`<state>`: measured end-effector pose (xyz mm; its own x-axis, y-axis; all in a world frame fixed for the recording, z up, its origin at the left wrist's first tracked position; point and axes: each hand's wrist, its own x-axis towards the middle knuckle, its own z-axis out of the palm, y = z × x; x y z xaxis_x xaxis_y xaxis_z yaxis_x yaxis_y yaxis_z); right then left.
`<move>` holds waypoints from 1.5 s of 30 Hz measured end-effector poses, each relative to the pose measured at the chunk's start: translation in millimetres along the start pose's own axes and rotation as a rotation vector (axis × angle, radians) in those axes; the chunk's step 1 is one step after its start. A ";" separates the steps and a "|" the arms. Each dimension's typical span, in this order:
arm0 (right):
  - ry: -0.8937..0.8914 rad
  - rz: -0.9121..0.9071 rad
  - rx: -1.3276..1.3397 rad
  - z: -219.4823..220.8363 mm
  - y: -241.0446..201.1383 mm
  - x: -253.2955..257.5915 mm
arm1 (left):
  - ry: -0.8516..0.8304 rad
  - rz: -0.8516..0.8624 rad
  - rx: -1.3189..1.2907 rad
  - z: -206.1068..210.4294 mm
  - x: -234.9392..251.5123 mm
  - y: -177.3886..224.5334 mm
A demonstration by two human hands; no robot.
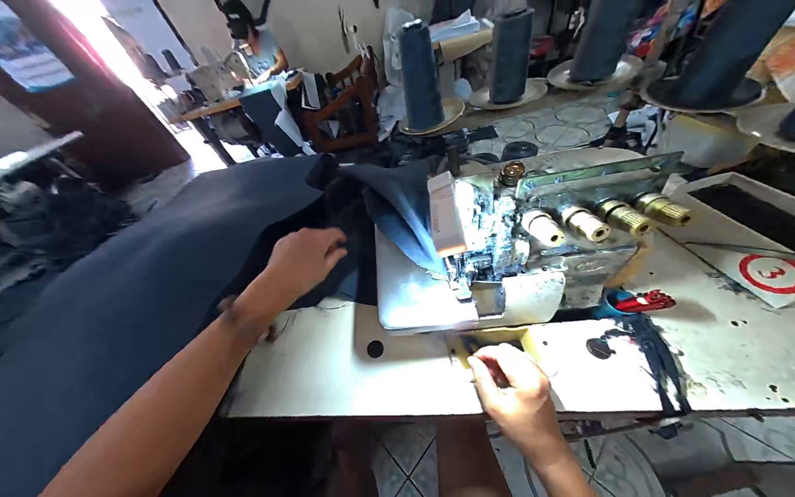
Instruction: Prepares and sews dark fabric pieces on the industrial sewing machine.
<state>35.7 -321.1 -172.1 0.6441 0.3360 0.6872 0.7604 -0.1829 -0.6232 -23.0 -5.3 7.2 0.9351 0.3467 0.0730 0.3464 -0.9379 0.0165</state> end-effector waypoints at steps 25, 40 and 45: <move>-0.176 0.015 0.107 -9.0 -37.3 -8.7 | 0.433 -0.429 -0.366 -50.8 -222.3 -60.2; -0.435 0.821 0.911 -8.7 -86.8 -69.3 | -0.178 0.536 -0.531 92.6 -252.1 117.5; -0.371 0.776 0.866 -24.2 -84.9 -121.3 | 0.162 0.513 -0.477 115.3 -129.9 98.0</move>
<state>-104.9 -368.7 -193.5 0.7317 0.6805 -0.0380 -0.2139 0.1763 -0.9608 -101.9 -141.1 -115.5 0.9358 -0.1104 0.3348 -0.2387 -0.8973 0.3713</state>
